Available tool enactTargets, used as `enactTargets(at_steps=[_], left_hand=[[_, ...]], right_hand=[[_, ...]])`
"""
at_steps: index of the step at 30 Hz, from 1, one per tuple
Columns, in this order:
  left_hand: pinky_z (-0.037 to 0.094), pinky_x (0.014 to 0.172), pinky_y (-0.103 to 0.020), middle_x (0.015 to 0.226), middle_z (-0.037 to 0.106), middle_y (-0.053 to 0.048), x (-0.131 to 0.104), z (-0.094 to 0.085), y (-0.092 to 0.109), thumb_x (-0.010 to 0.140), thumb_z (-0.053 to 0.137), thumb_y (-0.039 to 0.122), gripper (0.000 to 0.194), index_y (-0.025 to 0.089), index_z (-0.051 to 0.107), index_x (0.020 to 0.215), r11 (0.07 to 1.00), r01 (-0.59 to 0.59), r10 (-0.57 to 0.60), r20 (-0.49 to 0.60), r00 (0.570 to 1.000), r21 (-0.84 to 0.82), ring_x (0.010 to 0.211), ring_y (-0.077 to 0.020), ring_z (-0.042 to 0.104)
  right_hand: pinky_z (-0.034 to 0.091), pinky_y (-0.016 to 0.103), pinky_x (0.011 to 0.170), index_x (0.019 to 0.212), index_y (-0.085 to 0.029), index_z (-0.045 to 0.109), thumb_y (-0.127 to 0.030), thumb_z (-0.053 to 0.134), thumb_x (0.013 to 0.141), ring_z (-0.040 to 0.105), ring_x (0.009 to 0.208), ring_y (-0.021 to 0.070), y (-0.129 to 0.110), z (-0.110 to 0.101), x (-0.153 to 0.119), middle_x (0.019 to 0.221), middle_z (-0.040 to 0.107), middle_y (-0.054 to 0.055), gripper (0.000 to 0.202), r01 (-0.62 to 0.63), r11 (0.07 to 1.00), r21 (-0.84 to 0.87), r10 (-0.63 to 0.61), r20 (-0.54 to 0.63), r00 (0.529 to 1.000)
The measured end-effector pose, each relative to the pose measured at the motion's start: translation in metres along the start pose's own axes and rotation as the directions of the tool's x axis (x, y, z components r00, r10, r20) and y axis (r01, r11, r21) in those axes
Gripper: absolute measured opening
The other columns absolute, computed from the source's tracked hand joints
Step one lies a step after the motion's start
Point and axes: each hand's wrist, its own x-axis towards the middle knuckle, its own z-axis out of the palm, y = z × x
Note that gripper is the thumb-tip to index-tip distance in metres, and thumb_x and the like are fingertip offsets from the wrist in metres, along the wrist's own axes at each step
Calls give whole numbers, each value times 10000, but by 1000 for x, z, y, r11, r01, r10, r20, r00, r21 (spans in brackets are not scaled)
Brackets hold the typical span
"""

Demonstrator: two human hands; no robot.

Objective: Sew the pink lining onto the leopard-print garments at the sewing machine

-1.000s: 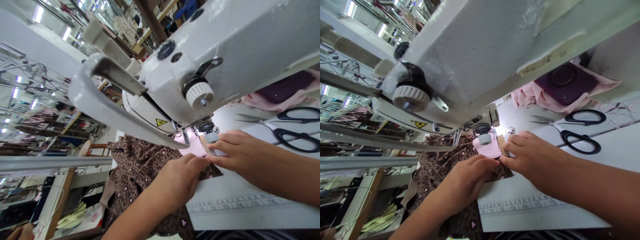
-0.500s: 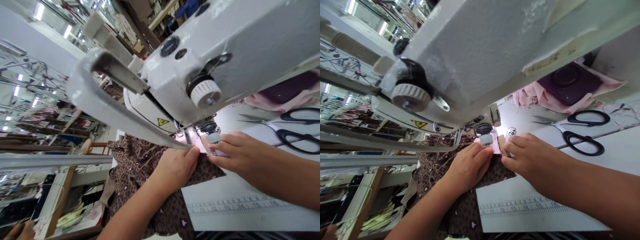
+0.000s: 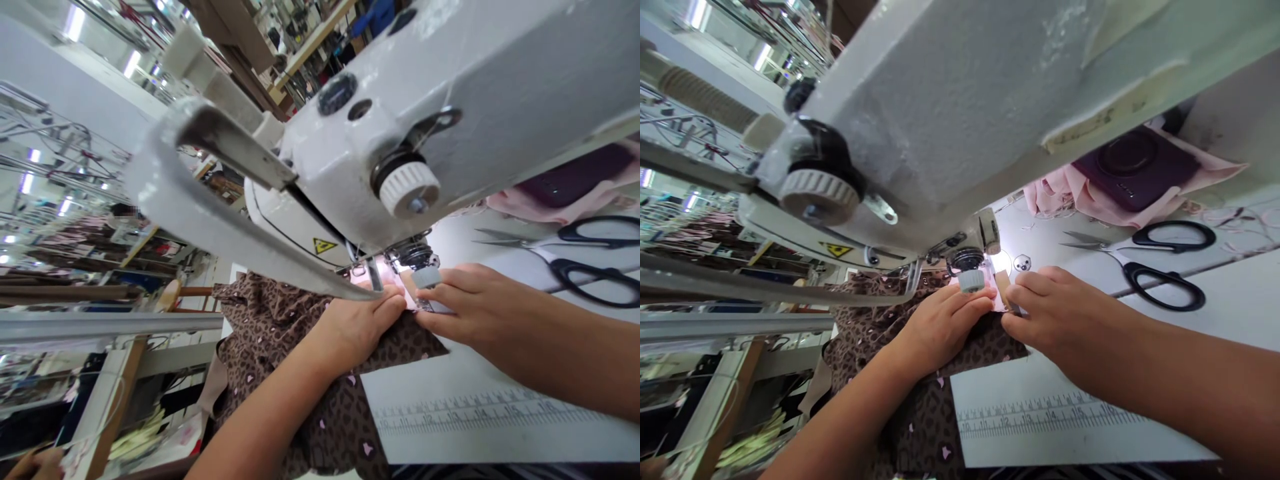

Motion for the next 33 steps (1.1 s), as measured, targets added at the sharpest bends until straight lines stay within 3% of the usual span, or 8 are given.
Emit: enactTargets(at_steps=[8,13,19,23,28,33], left_hand=[[610,692,-298,937,736,-64,-1,-1,8,1091,328,187,322,120,641,1064,996,44,-53,131,990,72,794,-181,707],[604,720,-280,907,739,-54,0,-2,3,1105,275,187,431,134,678,962,999,22,-25,93,995,30,791,-159,696],[607,863,-245,905,774,-42,0,-6,-8,1112,289,182,436,120,702,985,996,-92,92,68,993,-1,892,-132,721],[619,792,-258,914,788,-42,-2,-4,-12,1108,304,181,423,117,709,1004,994,-107,108,62,992,-24,808,-136,723],[610,725,-231,921,799,-31,-6,-1,-13,1102,361,194,389,133,724,977,995,-68,69,8,998,-73,784,-125,733],[590,661,-216,858,792,-19,-8,1,-13,1097,384,205,394,151,733,921,996,-9,9,-2,1000,-87,719,-116,723]], right_hand=[[417,365,733,1025,-180,678,-34,537,649,535,858,223,0,-2,0,1073,713,88,427,12,1000,-16,-12,-15,1000],[435,388,762,1078,-169,681,-9,521,646,551,871,231,0,-3,0,1055,721,77,487,-9,1000,9,9,39,999],[428,389,771,1143,-190,662,-7,525,632,537,910,241,-2,1,-2,1012,691,74,560,-38,999,29,37,41,998],[437,384,809,1125,-205,661,-7,530,649,529,902,239,-2,4,-5,988,676,67,532,-43,998,44,43,4,999],[463,395,845,1172,-224,662,-10,521,668,556,932,253,-1,9,-8,1098,699,74,565,-54,997,49,55,-12,998],[500,419,793,1150,-217,681,-54,519,639,601,928,268,0,8,-7,1172,711,88,560,-2,1000,-1,2,18,1000]])
